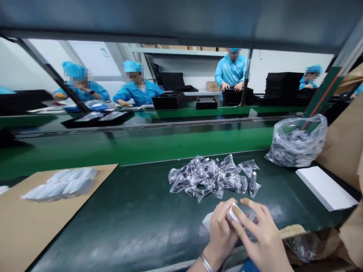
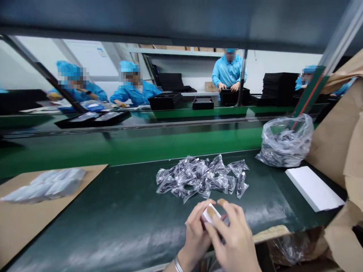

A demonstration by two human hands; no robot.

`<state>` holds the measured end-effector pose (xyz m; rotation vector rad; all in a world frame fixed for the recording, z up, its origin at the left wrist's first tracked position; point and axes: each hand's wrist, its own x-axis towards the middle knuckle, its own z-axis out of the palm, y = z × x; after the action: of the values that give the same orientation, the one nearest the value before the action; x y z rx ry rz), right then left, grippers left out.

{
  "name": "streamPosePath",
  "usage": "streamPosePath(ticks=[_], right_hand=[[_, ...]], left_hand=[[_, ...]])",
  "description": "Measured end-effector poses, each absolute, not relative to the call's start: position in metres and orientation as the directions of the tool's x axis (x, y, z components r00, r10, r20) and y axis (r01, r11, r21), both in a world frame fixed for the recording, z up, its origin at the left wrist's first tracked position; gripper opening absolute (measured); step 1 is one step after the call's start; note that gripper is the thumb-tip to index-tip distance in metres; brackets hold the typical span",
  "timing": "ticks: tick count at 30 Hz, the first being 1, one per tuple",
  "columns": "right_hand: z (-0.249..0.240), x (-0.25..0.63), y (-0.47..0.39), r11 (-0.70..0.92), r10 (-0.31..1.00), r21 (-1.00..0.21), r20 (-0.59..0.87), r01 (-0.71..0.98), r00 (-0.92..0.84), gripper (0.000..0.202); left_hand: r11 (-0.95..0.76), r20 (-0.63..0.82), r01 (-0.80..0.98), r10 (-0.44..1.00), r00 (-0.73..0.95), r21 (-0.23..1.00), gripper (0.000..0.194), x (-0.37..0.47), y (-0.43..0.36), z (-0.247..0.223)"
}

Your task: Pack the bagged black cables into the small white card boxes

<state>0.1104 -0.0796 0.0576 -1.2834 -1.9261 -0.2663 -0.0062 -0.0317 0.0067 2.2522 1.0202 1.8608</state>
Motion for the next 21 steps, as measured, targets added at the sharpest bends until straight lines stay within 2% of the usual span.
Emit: streamPosePath(ticks=[2,4,6,8,11,13,16,21], right_hand=[[0.051,0.126,-0.082,0.412,0.824,-0.477,0.559,0.777,-0.093,0.037],[0.043,0.148,-0.086,0.315,0.922,-0.665,0.384,0.677,-0.052,0.043],[0.037,0.177,-0.092,0.2,0.97,-0.775,0.243,0.599,-0.01,0.04],[0.031,0.217,-0.097,0.132,0.975,-0.816,0.21,0.563,0.077,0.037],[0.008,0.289,-0.104,0.126,0.86,-0.734,0.416,0.668,0.295,0.037],[-0.018,0.333,-0.105,0.061,0.74,-0.552,0.584,0.832,0.333,0.038],[-0.057,0.374,-0.102,-0.038,0.717,-0.43,0.617,0.902,0.324,0.034],[-0.085,0.379,-0.093,-0.209,0.663,-0.355,0.633,0.911,0.399,0.04]], left_hand=[[-0.844,0.9,0.413,0.422,0.114,0.343,0.045,0.0,-0.033,0.002],[-0.899,0.908,0.327,0.368,0.202,0.292,0.05,0.009,-0.038,-0.002],[-0.917,0.882,0.261,0.373,0.289,0.302,0.052,0.015,-0.043,-0.005],[-0.905,0.848,0.259,0.412,0.333,0.338,0.055,0.015,-0.046,-0.007],[-0.831,0.789,0.364,0.533,0.306,0.421,0.055,-0.002,-0.044,-0.02],[-0.75,0.73,0.452,0.63,0.266,0.483,0.053,-0.022,-0.04,-0.037],[-0.6,0.597,0.575,0.77,0.227,0.556,0.048,-0.056,-0.035,-0.072],[-0.417,0.477,0.625,0.875,0.08,0.66,0.041,-0.095,-0.03,-0.106]])
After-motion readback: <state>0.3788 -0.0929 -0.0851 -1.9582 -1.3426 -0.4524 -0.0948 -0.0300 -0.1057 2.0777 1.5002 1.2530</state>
